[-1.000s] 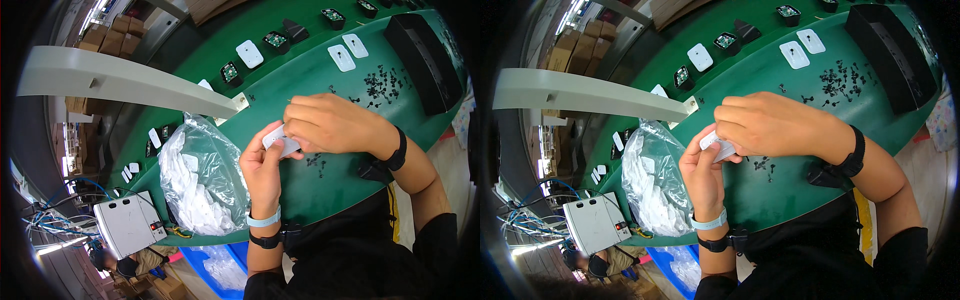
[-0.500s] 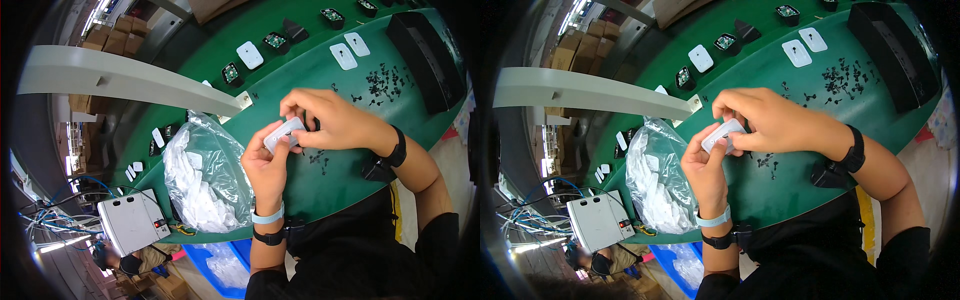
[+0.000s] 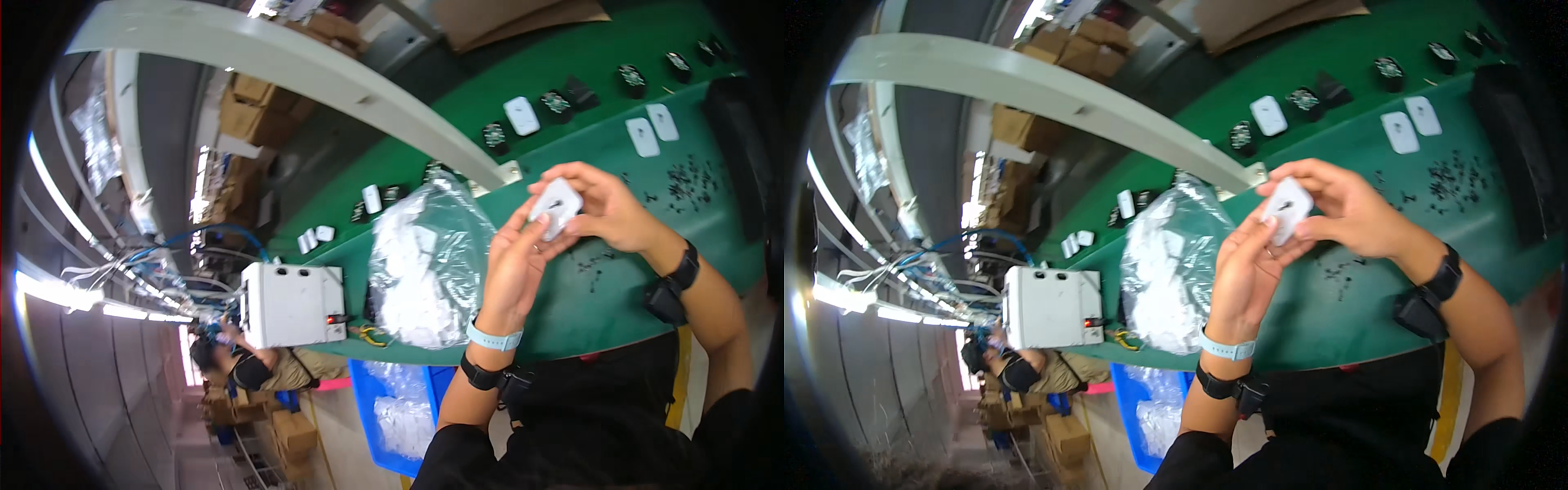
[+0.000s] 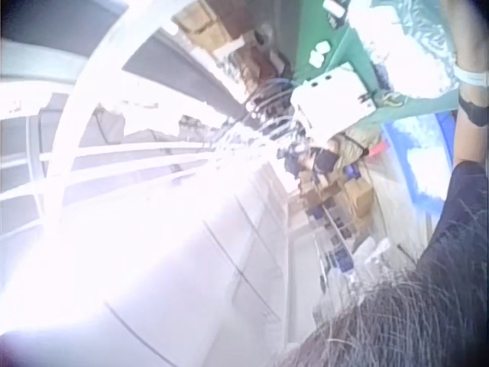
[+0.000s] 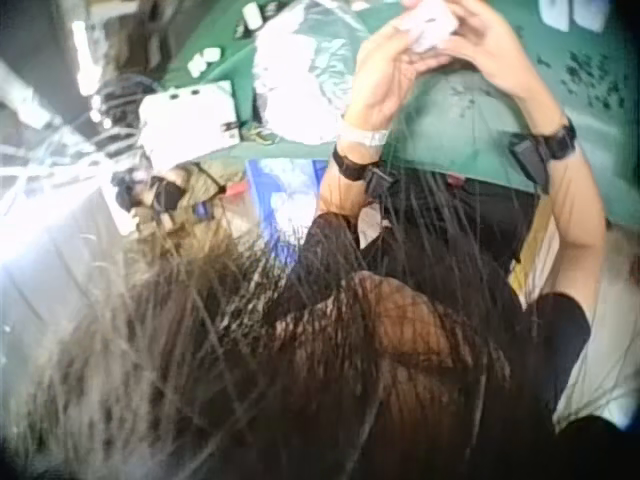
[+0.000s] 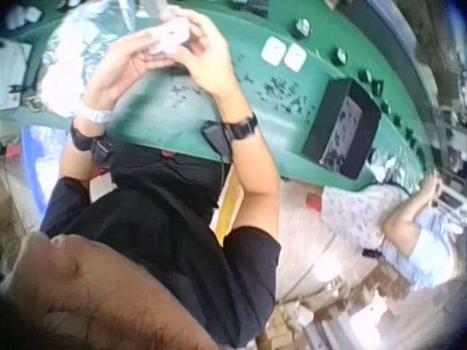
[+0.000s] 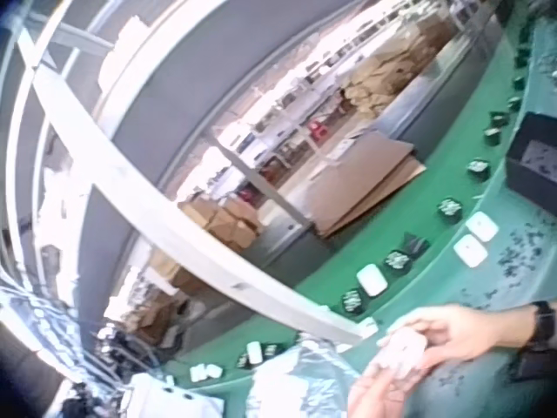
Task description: The person assembles small electronic devices by inserting white plastic components into black housings. They repeatedly pick up parts from a green workbench, align them, and press them together, placing the finished units in a row.
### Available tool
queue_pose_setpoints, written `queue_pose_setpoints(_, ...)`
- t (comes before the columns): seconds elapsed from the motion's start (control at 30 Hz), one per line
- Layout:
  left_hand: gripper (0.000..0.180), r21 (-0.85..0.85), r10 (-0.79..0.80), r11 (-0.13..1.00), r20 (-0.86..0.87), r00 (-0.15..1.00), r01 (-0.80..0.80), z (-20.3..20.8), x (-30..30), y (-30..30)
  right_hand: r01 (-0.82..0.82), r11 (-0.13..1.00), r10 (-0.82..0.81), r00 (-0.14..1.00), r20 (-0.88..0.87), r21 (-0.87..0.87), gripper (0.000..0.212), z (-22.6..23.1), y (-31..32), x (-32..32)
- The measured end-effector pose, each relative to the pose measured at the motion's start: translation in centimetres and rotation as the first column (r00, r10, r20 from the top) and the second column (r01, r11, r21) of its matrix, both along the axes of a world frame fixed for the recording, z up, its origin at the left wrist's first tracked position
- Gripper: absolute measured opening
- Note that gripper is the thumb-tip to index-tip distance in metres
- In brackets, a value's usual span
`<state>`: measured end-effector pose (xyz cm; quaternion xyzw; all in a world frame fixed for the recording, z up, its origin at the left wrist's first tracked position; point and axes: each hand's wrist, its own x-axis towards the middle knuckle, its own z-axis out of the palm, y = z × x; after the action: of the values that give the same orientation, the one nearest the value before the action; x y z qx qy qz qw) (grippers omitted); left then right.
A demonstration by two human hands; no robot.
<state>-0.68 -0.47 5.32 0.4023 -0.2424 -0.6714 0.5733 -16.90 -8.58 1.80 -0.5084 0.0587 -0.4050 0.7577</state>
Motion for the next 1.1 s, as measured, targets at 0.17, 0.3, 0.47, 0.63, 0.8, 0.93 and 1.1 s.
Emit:
queue_pose_setpoints(0.17,0.028,-0.391,0.429,0.9,0.707,0.562,-0.195,3.5,12.3,-1.8,0.078,0.991,-0.086,0.994,0.073,0.106,0.064,1.0,-0.9,-2.0)
queue_pose_setpoints(0.3,0.038,-0.338,0.34,0.849,0.938,-0.069,-0.406,0.4,33.3,-5.1,0.05,0.983,-0.069,0.993,0.101,0.178,0.066,1.5,-0.8,-1.8)
queue_pose_setpoints(0.47,0.057,-0.06,-0.079,0.967,0.852,-0.518,-0.246,-5.9,44.7,-5.8,0.073,0.981,-0.096,0.988,0.117,0.181,0.067,1.0,-1.7,-2.4)
queue_pose_setpoints(0.63,0.05,-0.073,-0.078,0.943,0.899,-0.432,-0.323,-8.6,45.1,-7.5,0.124,0.97,-0.143,0.986,0.08,0.208,0.068,0.4,-2.1,-3.2)
queue_pose_setpoints(0.8,0.035,-0.415,0.485,0.733,0.874,-0.013,-0.538,-3.3,46.0,-3.0,0.1,0.986,-0.109,0.992,0.056,0.137,0.064,-0.1,-2.1,-1.9)
queue_pose_setpoints(0.93,0.034,-0.549,0.697,0.715,0.608,0.381,-0.433,1.4,28.8,-1.3,0.066,0.986,-0.079,0.994,0.081,0.154,0.059,0.2,-1.5,-3.0)
queue_pose_setpoints(1.1,0.039,-0.386,0.388,0.886,0.311,0.868,-0.257,2.7,14.7,3.7,-0.038,0.985,0.026,0.997,0.078,0.168,0.054,0.3,-0.9,-1.9)
